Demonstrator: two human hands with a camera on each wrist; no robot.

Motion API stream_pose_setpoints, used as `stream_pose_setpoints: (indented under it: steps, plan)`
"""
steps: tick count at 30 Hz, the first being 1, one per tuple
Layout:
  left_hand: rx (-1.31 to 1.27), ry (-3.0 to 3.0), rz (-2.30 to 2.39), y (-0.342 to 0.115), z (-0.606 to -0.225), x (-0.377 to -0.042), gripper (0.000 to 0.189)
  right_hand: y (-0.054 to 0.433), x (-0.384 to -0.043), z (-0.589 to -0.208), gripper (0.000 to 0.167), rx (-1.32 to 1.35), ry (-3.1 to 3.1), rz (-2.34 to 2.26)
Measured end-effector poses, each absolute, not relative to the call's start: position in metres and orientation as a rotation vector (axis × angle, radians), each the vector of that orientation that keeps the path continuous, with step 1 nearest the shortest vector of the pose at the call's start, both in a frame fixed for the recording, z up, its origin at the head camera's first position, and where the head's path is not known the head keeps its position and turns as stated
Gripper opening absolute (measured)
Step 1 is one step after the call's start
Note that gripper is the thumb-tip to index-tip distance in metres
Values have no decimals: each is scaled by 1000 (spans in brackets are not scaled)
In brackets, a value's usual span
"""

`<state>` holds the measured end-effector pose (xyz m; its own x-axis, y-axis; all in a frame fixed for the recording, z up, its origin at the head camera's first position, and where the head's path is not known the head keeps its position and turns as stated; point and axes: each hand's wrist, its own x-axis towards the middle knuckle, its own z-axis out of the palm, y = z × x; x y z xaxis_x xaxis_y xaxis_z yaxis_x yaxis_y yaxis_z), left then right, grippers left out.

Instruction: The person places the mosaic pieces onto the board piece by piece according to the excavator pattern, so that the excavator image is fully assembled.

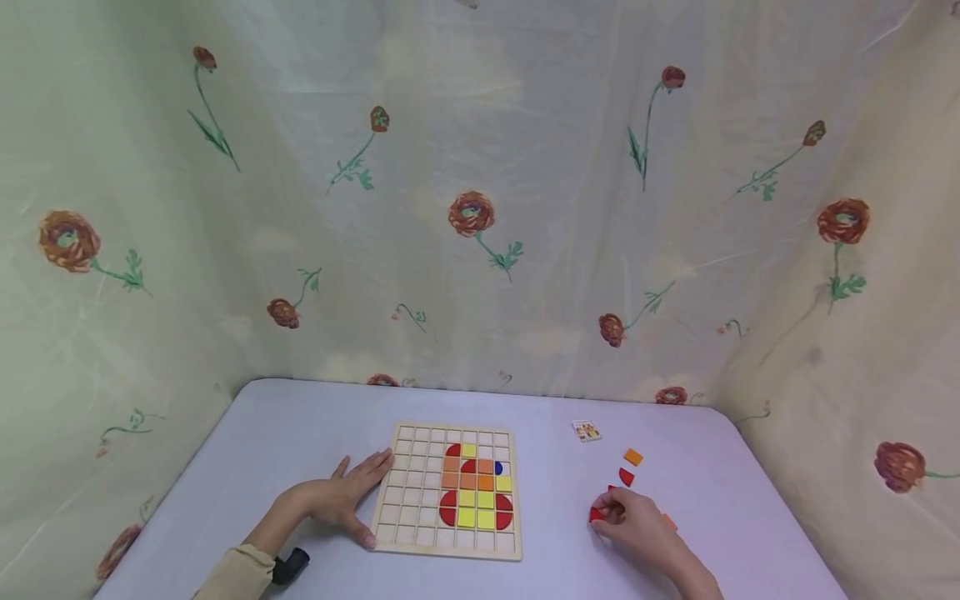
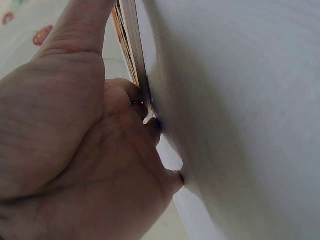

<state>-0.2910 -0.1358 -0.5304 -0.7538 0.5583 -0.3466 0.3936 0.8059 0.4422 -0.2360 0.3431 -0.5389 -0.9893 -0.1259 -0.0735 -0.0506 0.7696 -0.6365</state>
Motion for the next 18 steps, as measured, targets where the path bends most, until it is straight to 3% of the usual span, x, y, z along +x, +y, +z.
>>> stream_pose_setpoints:
  steps: [10, 18]
  plan:
    - [686, 2520, 481, -134, -532, -293, 129, 252, -297, -528, 19, -226, 2824, -1074]
    - [698, 2525, 467, -136, -535, -293, 129, 208, -336, -532, 15, -368, 2727, -1109]
